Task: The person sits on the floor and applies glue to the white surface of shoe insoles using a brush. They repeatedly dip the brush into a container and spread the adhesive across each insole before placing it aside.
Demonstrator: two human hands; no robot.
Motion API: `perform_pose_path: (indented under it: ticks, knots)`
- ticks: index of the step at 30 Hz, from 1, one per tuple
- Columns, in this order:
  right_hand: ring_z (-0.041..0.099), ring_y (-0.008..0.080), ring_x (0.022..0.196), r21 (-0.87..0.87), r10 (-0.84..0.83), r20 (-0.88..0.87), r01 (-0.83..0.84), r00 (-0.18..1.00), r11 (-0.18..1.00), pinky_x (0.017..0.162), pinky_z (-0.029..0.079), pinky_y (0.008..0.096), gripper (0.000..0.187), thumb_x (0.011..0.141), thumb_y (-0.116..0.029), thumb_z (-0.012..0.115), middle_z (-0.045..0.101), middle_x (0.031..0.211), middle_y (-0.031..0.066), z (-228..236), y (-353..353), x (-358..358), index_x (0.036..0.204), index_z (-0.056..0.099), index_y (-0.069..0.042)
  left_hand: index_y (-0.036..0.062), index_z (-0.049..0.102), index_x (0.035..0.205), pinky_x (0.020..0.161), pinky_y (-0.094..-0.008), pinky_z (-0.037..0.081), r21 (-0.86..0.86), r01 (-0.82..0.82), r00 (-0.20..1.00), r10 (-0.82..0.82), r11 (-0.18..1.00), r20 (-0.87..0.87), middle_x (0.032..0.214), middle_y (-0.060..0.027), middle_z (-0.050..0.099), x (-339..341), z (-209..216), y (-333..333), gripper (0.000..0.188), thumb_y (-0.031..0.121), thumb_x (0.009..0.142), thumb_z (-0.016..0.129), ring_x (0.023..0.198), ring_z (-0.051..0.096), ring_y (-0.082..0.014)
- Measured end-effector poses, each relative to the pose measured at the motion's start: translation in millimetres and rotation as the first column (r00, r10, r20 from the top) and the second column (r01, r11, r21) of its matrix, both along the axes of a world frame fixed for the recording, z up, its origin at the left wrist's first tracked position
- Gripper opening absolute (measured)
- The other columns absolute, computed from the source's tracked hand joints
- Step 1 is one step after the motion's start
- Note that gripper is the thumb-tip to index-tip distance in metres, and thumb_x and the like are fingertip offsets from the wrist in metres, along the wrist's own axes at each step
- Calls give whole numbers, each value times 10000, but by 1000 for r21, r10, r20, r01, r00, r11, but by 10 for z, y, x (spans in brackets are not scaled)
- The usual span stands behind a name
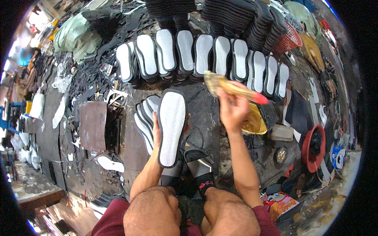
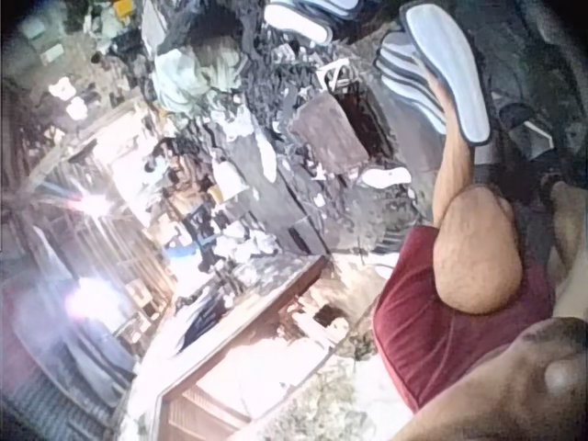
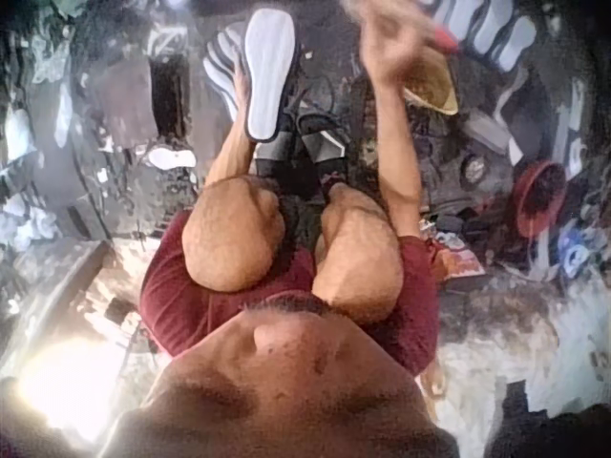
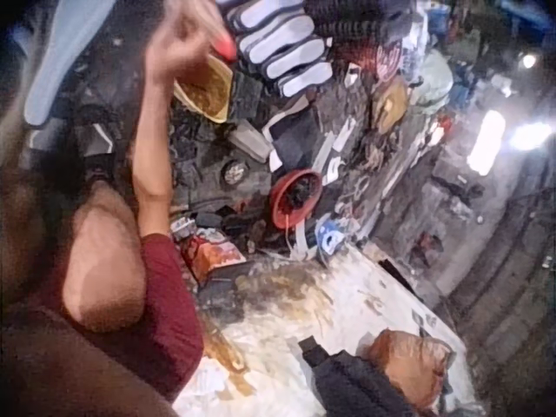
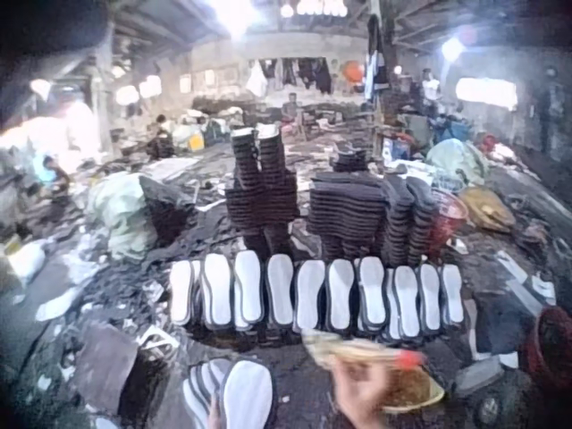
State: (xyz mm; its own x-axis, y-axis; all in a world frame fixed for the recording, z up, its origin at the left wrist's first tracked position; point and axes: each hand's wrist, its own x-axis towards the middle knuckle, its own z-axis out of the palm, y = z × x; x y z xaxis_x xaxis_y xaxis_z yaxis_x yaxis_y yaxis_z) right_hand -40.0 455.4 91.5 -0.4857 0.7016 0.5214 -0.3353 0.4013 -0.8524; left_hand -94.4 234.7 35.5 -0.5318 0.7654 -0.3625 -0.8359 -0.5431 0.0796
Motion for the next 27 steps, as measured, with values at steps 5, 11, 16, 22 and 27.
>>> perform_pose_path:
  ticks: [5, 11, 16, 22, 27]
  knots:
    - [630, 166, 949, -63, 86, 111, -79, 990, 995, 843, 539, 307, 264, 864, -1, 735, 636, 1037, 87, 154, -1, 503, 1086, 594, -1, 57, 406, 1489, 1012, -498, 493, 51, 39, 995, -34, 998, -95, 1372, -236, 553, 24, -19, 45, 895, 742, 913, 442, 1202, 599, -356]
    - [696, 300, 858, 450, 66, 188, -146, 980, 881, 736, 559, 379, 261, 851, -113, 768, 699, 982, 157, 121, -394, 190, 1055, 645, -5, 74, 424, 1482, 966, -513, 529, -293, -55, 968, -21, 955, -250, 1382, -201, 557, 219, 43, 309, 785, 648, 947, 450, 1182, 617, -322]
    - [695, 175, 860, -31, 31, 248, -25, 968, 999, 735, 565, 299, 317, 886, -108, 742, 706, 1015, 114, -297, 1, 235, 1145, 605, 13, 93, 411, 1492, 944, -530, 538, -153, 44, 983, -70, 987, -171, 1387, -183, 558, 158, 29, 203, 820, 701, 942, 434, 1173, 619, -340]
    - [632, 152, 1024, -280, -73, 219, 134, 973, 951, 918, 514, 290, 377, 900, 1, 706, 652, 1133, 113, -212, 141, 1102, 1226, 522, 45, 13, 346, 1509, 1041, -526, 466, -20, 153, 988, -154, 988, -29, 1397, -241, 527, -93, -312, 230, 1118, 894, 824, 280, 1246, 547, -413]
    - [629, 176, 1053, -258, -250, 278, 323, 927, 910, 932, 494, 309, 375, 908, -31, 706, 652, 1158, 132, -103, 317, 1495, 1222, 514, 42, 13, 320, 1516, 966, -503, 519, 74, 77, 967, -56, 994, -249, 1416, -242, 495, -701, 84, 910, 1231, 966, 748, 194, 1202, 564, -422]
